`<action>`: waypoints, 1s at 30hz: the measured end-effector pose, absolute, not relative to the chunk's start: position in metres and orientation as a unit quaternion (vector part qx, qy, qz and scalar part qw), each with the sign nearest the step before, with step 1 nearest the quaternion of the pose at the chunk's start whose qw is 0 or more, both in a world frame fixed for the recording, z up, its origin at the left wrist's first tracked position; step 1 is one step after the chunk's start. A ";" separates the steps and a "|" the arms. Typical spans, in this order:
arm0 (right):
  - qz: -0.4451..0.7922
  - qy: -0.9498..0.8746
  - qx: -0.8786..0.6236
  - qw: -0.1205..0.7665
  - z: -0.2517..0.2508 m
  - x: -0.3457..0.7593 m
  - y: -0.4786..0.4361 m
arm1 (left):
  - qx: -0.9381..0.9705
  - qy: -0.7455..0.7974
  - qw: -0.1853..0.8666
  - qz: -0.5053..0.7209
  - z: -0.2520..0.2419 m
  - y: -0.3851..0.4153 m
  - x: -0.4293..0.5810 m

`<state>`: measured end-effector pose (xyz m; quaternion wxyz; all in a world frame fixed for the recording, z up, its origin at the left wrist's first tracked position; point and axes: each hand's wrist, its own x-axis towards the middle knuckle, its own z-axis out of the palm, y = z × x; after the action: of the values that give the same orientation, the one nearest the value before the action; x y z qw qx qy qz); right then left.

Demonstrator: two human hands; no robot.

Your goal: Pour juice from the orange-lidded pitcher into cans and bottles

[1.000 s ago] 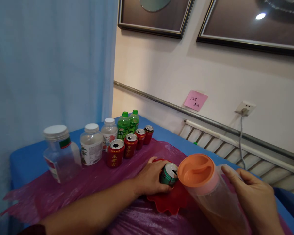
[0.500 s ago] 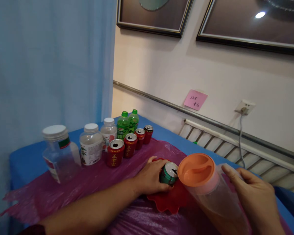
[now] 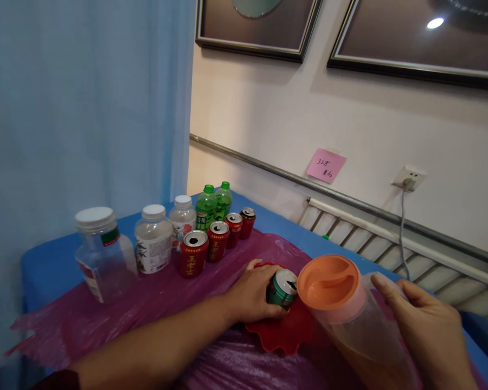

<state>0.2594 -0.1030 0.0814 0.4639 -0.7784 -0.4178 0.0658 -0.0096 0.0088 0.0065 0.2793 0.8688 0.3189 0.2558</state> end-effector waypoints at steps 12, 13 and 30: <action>0.073 -0.426 -0.772 0.466 0.077 0.265 -0.102 | 0.859 0.330 0.296 0.254 0.009 0.007 -0.008; 0.074 -0.425 -0.771 0.468 0.077 0.265 -0.102 | 0.859 0.330 0.298 0.255 0.009 0.007 -0.008; 0.066 -0.417 -0.778 0.465 0.082 0.259 -0.105 | 0.865 0.318 0.295 0.252 0.007 0.008 -0.008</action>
<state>0.2585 -0.1049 0.0819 0.4653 -0.7778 -0.4173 0.0663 -0.0085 0.0079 0.0071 0.2949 0.8651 0.3178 0.2523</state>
